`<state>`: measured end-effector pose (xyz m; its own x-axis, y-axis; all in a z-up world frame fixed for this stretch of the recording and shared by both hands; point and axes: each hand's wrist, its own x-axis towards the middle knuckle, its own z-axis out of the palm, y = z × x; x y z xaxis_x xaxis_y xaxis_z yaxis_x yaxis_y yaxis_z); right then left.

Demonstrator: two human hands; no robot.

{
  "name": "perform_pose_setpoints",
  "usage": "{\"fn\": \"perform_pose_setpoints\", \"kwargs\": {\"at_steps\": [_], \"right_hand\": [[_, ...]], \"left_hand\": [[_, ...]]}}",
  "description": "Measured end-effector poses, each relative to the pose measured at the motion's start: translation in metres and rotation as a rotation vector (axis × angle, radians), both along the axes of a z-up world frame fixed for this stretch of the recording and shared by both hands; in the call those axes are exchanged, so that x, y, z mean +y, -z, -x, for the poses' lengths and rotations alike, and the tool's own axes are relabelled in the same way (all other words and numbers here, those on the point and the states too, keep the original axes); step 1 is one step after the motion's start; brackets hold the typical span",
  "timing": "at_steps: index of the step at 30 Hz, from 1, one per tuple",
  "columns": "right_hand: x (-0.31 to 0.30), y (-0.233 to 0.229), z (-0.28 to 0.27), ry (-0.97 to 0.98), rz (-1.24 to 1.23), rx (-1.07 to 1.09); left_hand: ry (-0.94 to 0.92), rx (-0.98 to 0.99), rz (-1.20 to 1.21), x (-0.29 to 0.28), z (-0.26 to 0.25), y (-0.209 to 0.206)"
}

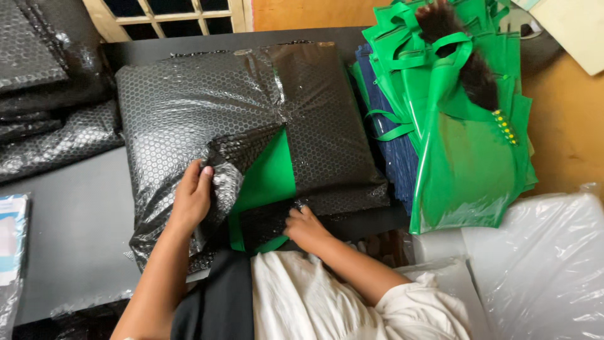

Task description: The person tapes a black bubble mailer shut, brushes it with a feather duster, and then brushes several green reusable bags with the same duster.

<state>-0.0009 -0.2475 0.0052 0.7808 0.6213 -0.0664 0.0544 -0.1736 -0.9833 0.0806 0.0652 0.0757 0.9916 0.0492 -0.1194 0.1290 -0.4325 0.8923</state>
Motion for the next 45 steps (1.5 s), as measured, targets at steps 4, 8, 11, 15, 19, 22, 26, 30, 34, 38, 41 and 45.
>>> {"fn": "perform_pose_setpoints", "kwargs": {"at_steps": [4, 8, 11, 15, 19, 22, 26, 30, 34, 38, 41, 45], "right_hand": [[0.021, 0.004, -0.024, -0.201, 0.724, -0.724], [0.018, -0.025, -0.099, 0.211, 0.643, -0.618], [0.024, -0.019, -0.135, 0.478, 0.72, -0.664], [0.015, 0.041, -0.164, 0.759, 0.697, -0.757], [-0.003, 0.089, -0.176, 0.831, 0.683, -0.585], [-0.007, 0.023, -0.16, 0.845, 0.506, -0.49], [-0.047, -0.031, -0.109, 0.674, 0.208, -0.272], [-0.052, -0.066, -0.051, 0.336, 0.716, -0.325], [-0.057, -0.019, -0.047, 0.328, 0.906, -0.522], [-0.066, -0.02, -0.055, 0.4, 0.788, -0.606], [-0.085, -0.023, -0.067, 0.549, 0.635, -0.593], [-0.123, -0.05, -0.072, 0.842, 0.323, -0.493]], "left_hand": [[0.114, 0.078, 0.106, -0.01, 0.007, -0.028], [0.146, 0.114, 0.033, -0.023, 0.015, -0.053], [0.177, 0.027, -0.041, -0.029, 0.019, -0.06], [0.398, 0.097, -0.035, -0.051, 0.036, -0.089], [0.603, 0.113, -0.225, -0.068, 0.029, 0.021], [0.641, -0.037, -0.372, -0.081, 0.029, 0.049], [0.671, -0.04, -0.425, -0.078, 0.027, 0.04], [0.689, 0.007, -0.48, -0.077, 0.024, 0.055], [0.7, -0.035, -0.662, -0.096, 0.034, 0.026], [0.76, -0.043, -0.878, -0.114, 0.032, 0.006], [0.778, -0.012, -0.936, -0.118, 0.021, 0.014], [0.744, 0.024, -0.91, -0.117, 0.014, 0.033]]}}
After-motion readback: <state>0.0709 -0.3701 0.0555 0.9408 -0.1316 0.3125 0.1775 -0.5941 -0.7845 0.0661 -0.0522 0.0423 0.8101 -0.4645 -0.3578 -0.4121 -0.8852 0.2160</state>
